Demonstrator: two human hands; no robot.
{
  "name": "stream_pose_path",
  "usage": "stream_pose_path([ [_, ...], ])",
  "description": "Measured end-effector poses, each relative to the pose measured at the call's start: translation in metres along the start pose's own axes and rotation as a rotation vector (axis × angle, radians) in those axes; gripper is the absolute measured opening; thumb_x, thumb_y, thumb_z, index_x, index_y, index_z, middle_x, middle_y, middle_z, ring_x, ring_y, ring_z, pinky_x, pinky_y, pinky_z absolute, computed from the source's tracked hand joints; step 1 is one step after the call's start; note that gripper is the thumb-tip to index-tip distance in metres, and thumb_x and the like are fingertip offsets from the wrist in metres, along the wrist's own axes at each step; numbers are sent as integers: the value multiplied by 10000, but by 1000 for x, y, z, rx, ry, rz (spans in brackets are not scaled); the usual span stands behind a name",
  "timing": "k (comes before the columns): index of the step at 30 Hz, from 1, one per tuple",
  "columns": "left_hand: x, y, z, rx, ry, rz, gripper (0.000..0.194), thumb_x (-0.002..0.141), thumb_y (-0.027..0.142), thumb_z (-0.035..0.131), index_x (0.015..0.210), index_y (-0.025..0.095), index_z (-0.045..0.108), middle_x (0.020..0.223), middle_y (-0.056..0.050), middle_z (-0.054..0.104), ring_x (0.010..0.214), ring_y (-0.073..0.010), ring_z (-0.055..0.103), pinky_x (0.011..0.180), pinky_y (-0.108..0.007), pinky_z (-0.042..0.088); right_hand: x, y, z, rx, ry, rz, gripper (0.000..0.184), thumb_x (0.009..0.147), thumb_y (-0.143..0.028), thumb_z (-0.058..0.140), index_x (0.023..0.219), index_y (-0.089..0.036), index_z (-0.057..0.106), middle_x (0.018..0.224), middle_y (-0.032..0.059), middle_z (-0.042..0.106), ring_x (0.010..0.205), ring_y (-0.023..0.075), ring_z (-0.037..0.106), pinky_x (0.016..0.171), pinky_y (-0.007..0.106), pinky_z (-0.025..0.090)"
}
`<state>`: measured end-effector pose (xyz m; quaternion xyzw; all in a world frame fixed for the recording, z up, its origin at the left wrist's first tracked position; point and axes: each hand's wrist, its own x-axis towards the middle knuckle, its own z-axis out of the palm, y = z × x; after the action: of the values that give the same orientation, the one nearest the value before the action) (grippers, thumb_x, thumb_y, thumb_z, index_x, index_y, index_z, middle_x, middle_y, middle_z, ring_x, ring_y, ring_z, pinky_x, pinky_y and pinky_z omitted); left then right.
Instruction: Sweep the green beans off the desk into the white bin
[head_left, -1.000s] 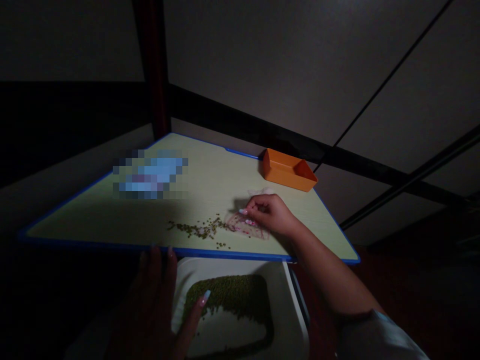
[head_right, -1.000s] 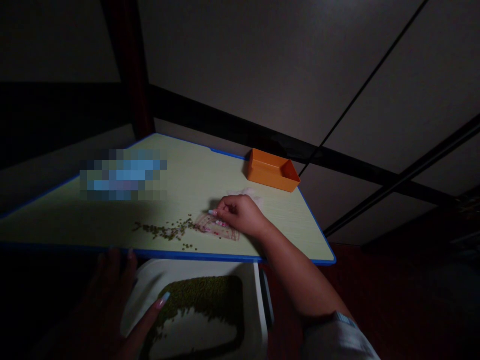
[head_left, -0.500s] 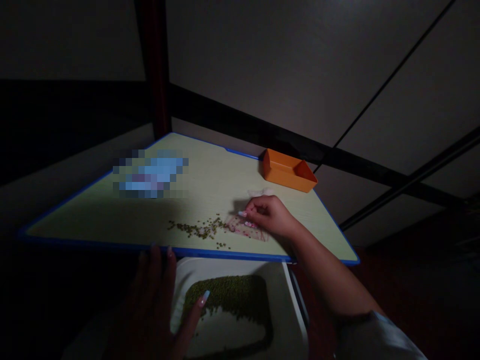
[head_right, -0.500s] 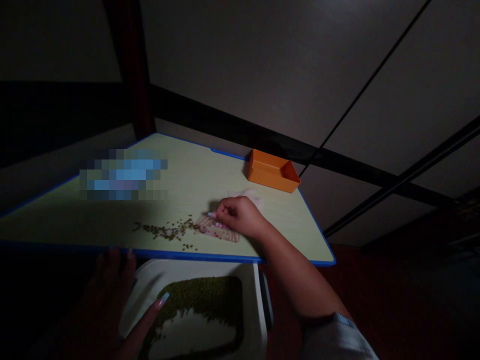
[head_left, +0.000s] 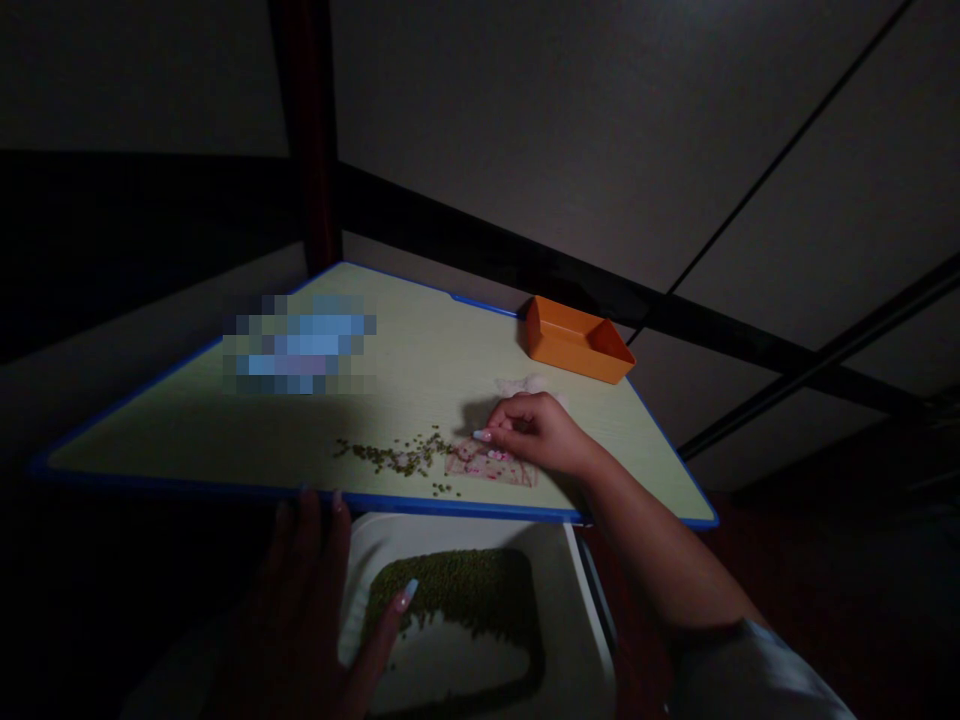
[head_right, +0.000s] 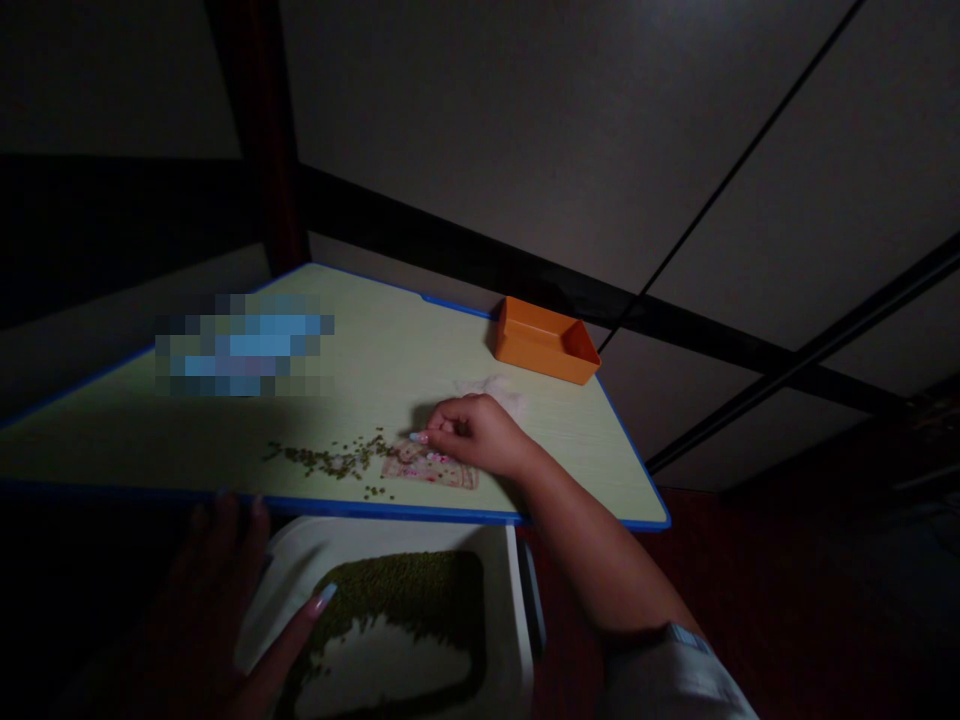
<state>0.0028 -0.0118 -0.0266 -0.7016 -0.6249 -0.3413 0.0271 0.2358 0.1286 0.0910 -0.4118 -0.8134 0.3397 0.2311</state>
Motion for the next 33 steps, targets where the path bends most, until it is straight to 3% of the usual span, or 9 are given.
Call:
stream_pose_path([
  [5,1,0,-1,22,-2,12,822,798,566,397,1465,195,91,1597,-67,58,1447,-328,140,1111,-551,318,-2,-2,1,32,7,-11,228,806,-339,654,720,-132,614,562,-30,531,489,62,431,468,200,317],
  [17,3,2,-1,12,17,15,806,807,547,394,1466,199,87,1594,-71,84,1445,-328,149,1109,-556,320,-4,-1,-2,171,-136,11,207,754,-321,695,725,-127,629,599,-11,601,514,60,478,478,190,354],
  [23,3,2,-1,13,11,5,811,802,552,397,1467,216,75,1596,-45,78,1449,-314,141,1116,-534,322,-4,-1,-5,165,-84,12,195,748,-295,701,712,-123,614,565,-30,560,495,56,449,469,190,335],
  [33,3,2,-2,15,22,10,808,807,576,377,1466,205,92,1592,-72,102,1439,-334,170,1106,-547,326,-3,-1,-2,141,-147,-7,214,778,-324,666,722,-125,609,584,-23,560,509,60,451,483,197,336],
])
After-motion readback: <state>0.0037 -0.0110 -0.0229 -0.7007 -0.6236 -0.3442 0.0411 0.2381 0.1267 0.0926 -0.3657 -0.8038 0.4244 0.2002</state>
